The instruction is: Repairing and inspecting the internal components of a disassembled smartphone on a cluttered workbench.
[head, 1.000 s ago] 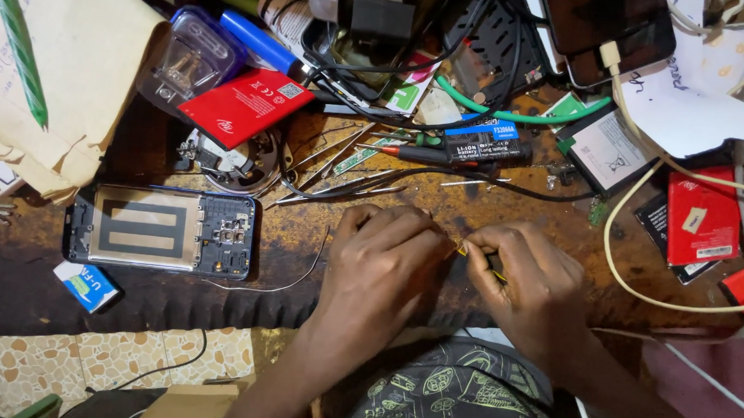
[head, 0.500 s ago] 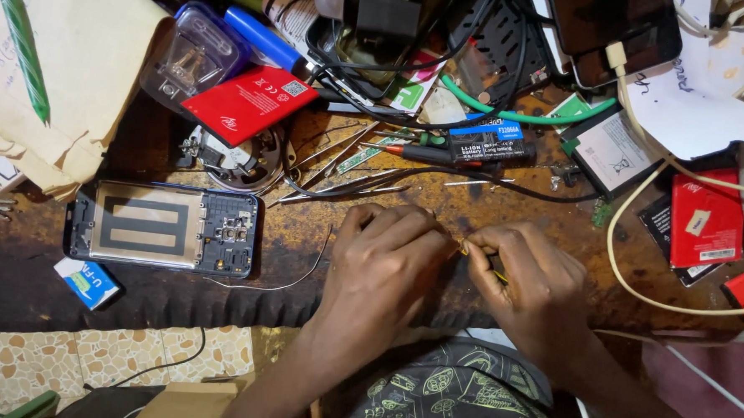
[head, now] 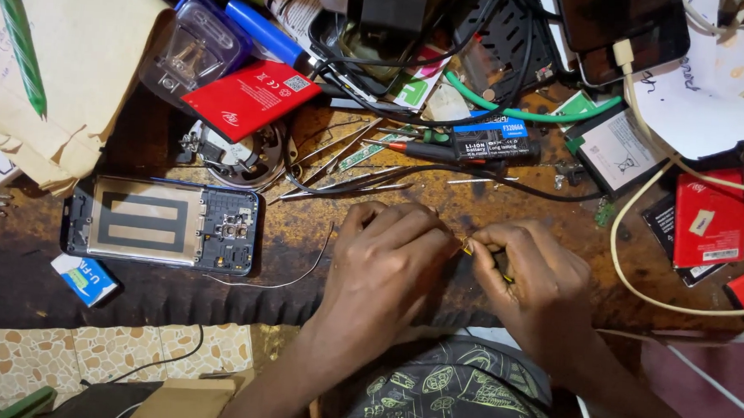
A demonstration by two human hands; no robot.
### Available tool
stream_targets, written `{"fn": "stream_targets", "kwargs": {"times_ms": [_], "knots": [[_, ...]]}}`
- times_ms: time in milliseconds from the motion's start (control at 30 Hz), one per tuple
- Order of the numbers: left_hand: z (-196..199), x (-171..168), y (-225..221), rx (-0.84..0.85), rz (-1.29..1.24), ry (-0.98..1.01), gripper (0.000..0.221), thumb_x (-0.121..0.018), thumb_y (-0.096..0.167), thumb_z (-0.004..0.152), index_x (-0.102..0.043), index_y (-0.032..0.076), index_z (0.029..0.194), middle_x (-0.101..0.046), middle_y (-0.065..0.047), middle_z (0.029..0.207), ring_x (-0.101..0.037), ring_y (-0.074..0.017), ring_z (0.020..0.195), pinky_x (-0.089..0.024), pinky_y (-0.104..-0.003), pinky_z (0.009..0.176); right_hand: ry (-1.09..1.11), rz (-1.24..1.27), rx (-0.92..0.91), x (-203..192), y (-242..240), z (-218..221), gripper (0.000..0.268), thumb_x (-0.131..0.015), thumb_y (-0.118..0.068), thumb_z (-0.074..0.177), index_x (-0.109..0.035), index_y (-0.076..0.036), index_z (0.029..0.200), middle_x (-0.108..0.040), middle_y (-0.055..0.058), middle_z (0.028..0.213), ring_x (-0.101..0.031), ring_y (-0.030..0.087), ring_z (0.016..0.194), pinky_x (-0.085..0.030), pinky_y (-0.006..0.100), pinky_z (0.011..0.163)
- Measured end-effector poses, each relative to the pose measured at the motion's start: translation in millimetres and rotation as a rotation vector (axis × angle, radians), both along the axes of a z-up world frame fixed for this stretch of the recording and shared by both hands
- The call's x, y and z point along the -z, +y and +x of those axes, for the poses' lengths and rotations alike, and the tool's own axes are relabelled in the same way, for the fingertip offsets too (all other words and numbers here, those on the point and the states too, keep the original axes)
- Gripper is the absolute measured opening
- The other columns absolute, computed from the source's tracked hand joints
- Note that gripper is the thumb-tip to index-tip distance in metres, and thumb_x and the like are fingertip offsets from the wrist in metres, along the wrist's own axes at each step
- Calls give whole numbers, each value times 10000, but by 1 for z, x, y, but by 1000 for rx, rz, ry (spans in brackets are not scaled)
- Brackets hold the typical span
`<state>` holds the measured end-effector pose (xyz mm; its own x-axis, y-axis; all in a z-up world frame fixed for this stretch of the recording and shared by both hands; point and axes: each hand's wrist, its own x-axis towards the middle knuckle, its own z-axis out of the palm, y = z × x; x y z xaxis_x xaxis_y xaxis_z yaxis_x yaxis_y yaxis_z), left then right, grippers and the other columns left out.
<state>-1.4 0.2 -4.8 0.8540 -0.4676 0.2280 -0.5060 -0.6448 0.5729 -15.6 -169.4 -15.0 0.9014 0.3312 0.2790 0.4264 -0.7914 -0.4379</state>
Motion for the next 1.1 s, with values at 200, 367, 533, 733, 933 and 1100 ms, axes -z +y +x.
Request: {"fn": "stream_targets", "kwargs": {"times_ms": [200,367,533,733,933,1100], "knots": [[1,-1,0,4,-17,-21,95,-594,139,747,-553,96,821,-561,-38,808,-530,-228,789,-315,-364,684,-15,-25,-10,1,0,1,105,-658,-25,787,-569,-23,842,-563,91,778,-556,216,627,-414,305,534],[2,-4,0,-8,-33,-17,67,-564,115,745,-547,93,806,-557,-40,801,-536,-234,814,-314,-367,679,-18,-22,-14,-1,1,2,98,-649,-12,786,-570,-19,845,-569,91,773,-561,211,631,-418,299,533],[2,-4,1,8,-61,-12,75,-558,136,769,-553,90,828,-561,-46,816,-538,-238,835,-307,-363,693,32,40,8,-1,0,1,79,-627,-9,793,-571,-23,847,-565,81,769,-554,204,647,-412,291,565],[2,-4,0,3,-66,-9,57,-566,108,766,-558,90,820,-569,-35,811,-544,-231,817,-312,-373,691,34,50,21,0,-2,1,95,-656,16,777,-579,3,832,-566,102,765,-463,138,510,-390,251,477],[3,-6,0,5,-48,-6,76,-577,105,749,-551,99,820,-562,-32,807,-540,-229,805,-311,-369,697,20,82,50,-3,0,1,71,-635,43,787,-576,15,814,-545,96,734,-430,141,509,-391,249,494],[4,-5,1,-7,-119,21,27,-526,131,833,-547,115,835,-587,-19,853,-549,-207,820,-281,-340,674,60,121,47,-4,0,2,85,-634,41,767,-578,-16,797,-531,74,723,-419,132,502,-367,244,489]]}}
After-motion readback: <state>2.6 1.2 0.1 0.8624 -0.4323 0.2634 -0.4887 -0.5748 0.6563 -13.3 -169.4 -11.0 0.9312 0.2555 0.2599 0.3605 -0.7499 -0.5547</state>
